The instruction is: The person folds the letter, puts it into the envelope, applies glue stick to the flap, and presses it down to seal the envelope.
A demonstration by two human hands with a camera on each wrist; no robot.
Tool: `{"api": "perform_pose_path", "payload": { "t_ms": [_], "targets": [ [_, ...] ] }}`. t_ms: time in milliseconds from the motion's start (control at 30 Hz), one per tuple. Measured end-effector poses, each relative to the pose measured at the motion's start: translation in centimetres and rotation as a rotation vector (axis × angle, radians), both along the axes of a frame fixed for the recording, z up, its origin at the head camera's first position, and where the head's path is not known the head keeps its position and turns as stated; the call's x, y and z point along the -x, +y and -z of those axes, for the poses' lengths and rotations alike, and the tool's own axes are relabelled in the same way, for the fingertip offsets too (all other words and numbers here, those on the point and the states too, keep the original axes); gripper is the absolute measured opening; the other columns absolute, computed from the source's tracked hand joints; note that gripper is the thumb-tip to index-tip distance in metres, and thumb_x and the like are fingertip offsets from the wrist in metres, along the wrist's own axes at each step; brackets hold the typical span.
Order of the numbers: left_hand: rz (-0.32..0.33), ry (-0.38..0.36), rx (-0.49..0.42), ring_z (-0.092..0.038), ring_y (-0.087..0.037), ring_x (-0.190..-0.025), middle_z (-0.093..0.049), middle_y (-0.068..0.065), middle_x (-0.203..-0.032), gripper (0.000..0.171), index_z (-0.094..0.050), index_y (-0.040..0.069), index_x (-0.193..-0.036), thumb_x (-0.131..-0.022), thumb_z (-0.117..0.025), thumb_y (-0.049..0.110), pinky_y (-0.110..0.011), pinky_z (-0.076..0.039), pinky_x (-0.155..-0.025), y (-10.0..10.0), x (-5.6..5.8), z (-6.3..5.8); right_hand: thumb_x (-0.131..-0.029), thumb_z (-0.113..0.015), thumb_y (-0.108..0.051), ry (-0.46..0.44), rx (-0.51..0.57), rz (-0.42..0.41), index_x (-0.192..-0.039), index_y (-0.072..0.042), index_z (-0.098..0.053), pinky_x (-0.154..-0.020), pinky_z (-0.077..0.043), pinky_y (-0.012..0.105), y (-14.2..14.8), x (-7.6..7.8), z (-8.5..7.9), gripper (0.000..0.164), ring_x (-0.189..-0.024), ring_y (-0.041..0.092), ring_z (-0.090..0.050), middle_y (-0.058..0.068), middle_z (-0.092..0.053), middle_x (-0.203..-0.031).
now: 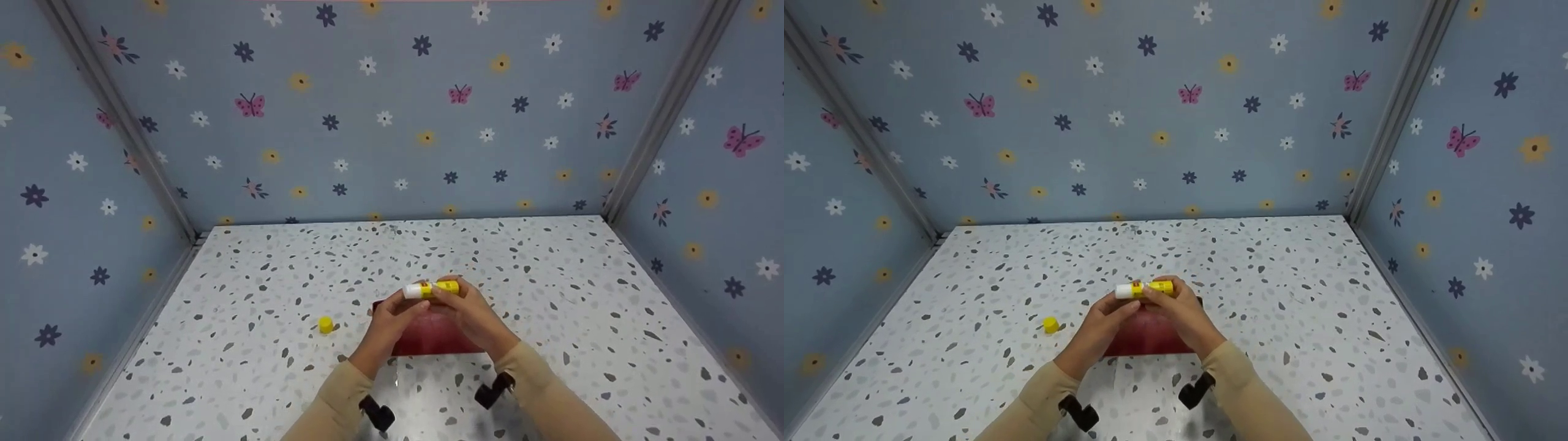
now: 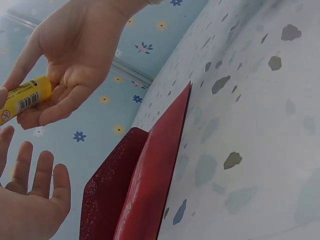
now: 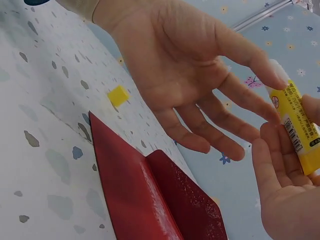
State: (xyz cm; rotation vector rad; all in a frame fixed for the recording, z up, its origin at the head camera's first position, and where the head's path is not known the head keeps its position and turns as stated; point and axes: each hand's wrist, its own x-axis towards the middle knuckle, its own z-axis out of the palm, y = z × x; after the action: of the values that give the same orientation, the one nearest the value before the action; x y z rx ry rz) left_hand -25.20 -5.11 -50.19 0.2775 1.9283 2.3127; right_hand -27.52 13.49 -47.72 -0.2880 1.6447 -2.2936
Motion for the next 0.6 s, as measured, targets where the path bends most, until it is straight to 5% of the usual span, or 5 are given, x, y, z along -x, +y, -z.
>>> {"api": "perform_pose_path", "payload": {
  "t_ms": [200, 367, 600],
  "targets": [
    [-0.034, -0.004, -0.063, -0.057, -0.019, -0.123, -0.061, -0.006, -0.137, 0.051, -0.06, 0.008, -0.139, -0.094, -0.074, 0.028, -0.031, -0.046, -0.102, 0.7, 0.0, -0.2, -0.1, -0.062, -0.012, -0.005, 0.081, -0.041, -0.115, -0.004, -0.054, -0.1, -0.049, 0.043, -0.1, -0.3, 0.7, 0.019, -0.099, 0.024, -0.067, 0.013, -0.065, -0.112],
    [-0.038, -0.002, -0.059, -0.054, -0.019, -0.127, -0.058, -0.007, -0.141, 0.05, -0.059, 0.009, -0.139, -0.095, -0.072, 0.029, -0.034, -0.044, -0.105, 0.7, 0.0, -0.2, -0.101, -0.059, -0.015, -0.016, 0.049, -0.098, -0.11, -0.006, -0.057, -0.097, -0.05, 0.039, 0.0, -0.2, 1.0, 0.013, -0.1, 0.022, -0.066, 0.009, -0.066, -0.108],
    [-0.036, 0.017, -0.041, -0.053, -0.018, -0.129, -0.059, -0.009, -0.139, 0.051, -0.06, 0.008, -0.138, -0.095, -0.071, 0.033, -0.038, -0.038, -0.11, 0.4, -0.1, -0.4, -0.107, -0.049, -0.032, -0.045, -0.01, -0.182, -0.117, -0.007, -0.061, -0.092, -0.051, 0.035, 0.2, -0.4, 1.5, 0.029, -0.096, 0.021, -0.063, 0.009, -0.066, -0.106]
  ]
}}
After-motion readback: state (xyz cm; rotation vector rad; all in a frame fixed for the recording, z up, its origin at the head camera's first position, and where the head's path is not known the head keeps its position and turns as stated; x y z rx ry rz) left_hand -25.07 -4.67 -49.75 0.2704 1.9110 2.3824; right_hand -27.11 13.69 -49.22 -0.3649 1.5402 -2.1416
